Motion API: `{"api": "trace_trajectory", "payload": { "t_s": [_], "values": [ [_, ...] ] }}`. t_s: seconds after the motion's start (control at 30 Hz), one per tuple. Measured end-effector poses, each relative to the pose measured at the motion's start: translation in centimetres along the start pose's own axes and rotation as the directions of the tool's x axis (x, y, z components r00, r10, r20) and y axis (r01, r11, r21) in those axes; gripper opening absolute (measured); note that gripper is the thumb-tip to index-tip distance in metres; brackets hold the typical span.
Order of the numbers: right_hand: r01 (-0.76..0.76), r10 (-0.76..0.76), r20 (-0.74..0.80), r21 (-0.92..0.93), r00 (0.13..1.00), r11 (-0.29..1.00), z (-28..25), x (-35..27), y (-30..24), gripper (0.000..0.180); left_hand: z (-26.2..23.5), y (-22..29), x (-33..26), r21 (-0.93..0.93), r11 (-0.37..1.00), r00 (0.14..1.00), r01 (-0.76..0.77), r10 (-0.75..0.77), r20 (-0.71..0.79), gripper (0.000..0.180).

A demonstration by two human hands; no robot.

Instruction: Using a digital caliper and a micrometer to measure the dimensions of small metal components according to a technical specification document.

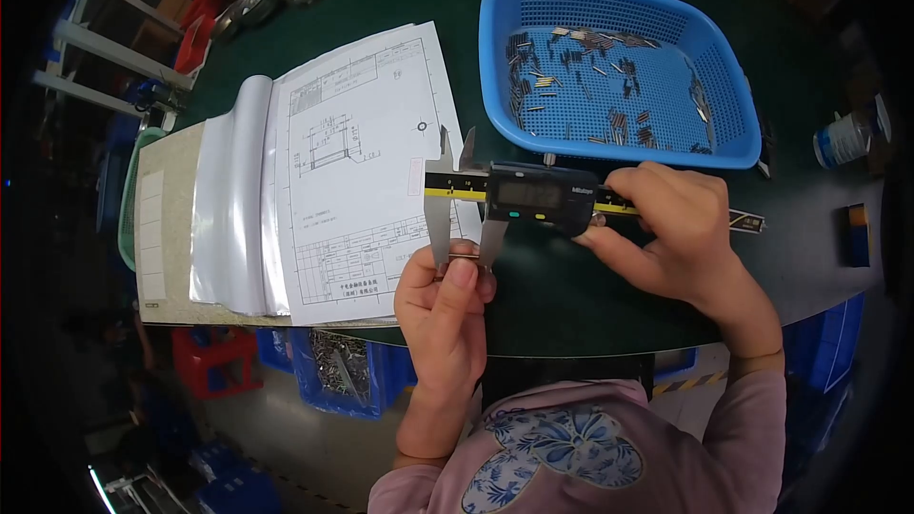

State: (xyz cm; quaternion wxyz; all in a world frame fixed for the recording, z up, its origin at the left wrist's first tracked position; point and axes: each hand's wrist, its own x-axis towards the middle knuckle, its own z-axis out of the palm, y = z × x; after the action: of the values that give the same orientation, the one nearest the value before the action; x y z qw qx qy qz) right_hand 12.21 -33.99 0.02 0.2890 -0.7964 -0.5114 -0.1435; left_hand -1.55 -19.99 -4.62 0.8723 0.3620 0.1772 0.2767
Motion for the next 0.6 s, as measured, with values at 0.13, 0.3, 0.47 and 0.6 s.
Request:
{"api": "trace_trajectory", "payload": {
  "t_s": [0.13,0.3,0.47,0.6],
  "values": [
    [0.009,-0.009,0.031,-0.006,0.999,1.0,0.01,-0.05,-0.06,0.03,0.24,0.05,-0.11,0.026,0.999,0.999,-0.025,0.026,-0.039,0.015],
    [0.024,-0.022,0.066,-0.024,0.998,0.999,-0.08,0.0,-0.51,0.03,0.18,-0.04,-0.2,0.066,0.996,0.996,-0.059,0.064,-0.067,0.013],
    [0.025,-0.024,0.046,-0.012,0.999,1.0,0.15,-0.05,-0.48,0.03,0.4,0.03,-0.36,0.051,0.995,0.993,-0.081,0.085,-0.079,0.012],
    [0.048,-0.047,0.022,-0.031,0.999,0.998,-0.01,0.15,-0.36,0.03,0.37,-0.09,-0.33,0.056,0.997,0.994,-0.062,0.067,-0.084,0.012]
  ]
}}
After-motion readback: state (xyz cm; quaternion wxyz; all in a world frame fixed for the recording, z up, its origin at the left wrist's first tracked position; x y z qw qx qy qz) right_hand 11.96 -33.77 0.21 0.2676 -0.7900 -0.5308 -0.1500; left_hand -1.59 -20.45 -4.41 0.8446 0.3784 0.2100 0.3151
